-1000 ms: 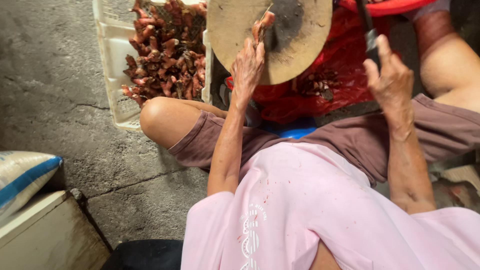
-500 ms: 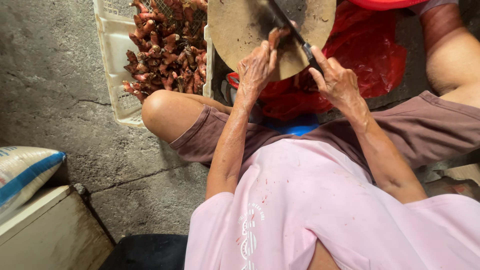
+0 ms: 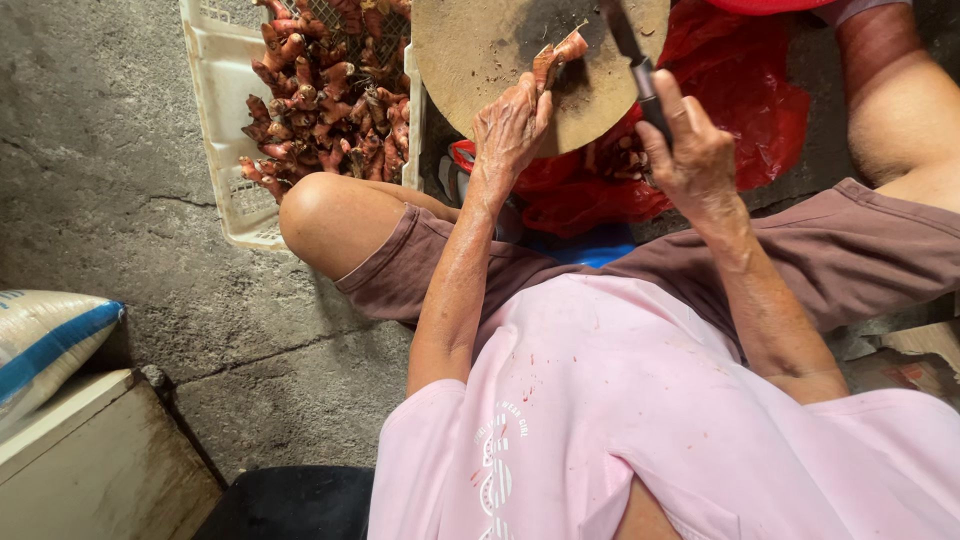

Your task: The person sits on the floor and uses a knife to peel the skin off reddish-brown root vegetables on a round wooden board. Peeled pieces are placed into a red plastic basket, while unpeeled roots are taken from a white crate.

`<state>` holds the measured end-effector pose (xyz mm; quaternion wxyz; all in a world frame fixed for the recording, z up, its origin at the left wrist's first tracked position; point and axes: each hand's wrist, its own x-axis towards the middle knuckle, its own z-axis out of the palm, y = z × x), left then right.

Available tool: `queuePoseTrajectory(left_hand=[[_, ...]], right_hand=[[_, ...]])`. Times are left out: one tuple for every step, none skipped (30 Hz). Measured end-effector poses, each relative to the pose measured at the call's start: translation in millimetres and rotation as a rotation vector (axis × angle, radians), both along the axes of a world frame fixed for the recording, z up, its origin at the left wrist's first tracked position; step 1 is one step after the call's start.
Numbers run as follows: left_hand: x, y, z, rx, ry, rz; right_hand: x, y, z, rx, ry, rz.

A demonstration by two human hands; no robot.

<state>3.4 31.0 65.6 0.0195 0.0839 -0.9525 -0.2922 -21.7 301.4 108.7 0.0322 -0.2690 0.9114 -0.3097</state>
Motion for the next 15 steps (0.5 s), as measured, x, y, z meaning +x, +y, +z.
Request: queuePoseTrajectory(left_hand=[[0,0,1,0.006,-0.007,-0.005],[-1,-1,2,0.011,-0.013,-0.009],[-1,-1,3,0.011,-0.014,-0.005],[-2,-1,4,0.011,-0.012,-0.001],[-2,-1,5,0.009,-0.006,0.006],[-3,-1,5,0.017,0.003,0.012],[-4,-1,5,0.031,0.008,0.014],[-5,-2,5,0.044,0.024,0.015],[-5,-2,4,0.035,0.028,0.014],[-5,-2,3,0.028,0.024,0.012],[-6,-2,2,0.02,0.02,0.011],[-5,-2,1,0.026,0.016,0.011],[-5,-2,0,0.034,0.012,0.009],[-5,-3,-1,0.04,0.007,0.005],[-5,-3,-2,0.031,-0.005,0.002]], right_hand=[[1,-4,-4,0.072,-0.019,0.022],[1,-8,-7,0.144,-0.036,0.045],[1,-12,-7,0.217,-0.053,0.067],[0,-15,-7,0.24,-0.036,0.071],[-3,-17,-4,0.26,-0.014,0.078],[-5,-19,-1,0.279,0.002,0.087],[-5,-18,4,0.203,0.019,0.103],[-8,-16,10,0.127,0.048,0.118],[-9,-14,15,0.047,0.077,0.137],[-9,-12,21,0.048,0.045,0.119],[-9,-10,25,0.047,0.011,0.104],[-8,-8,28,0.048,-0.024,0.09],[-8,-8,29,0.048,-0.014,0.086],[-7,-10,29,0.046,-0.006,0.08],[-7,-11,27,0.044,0.003,0.074]])
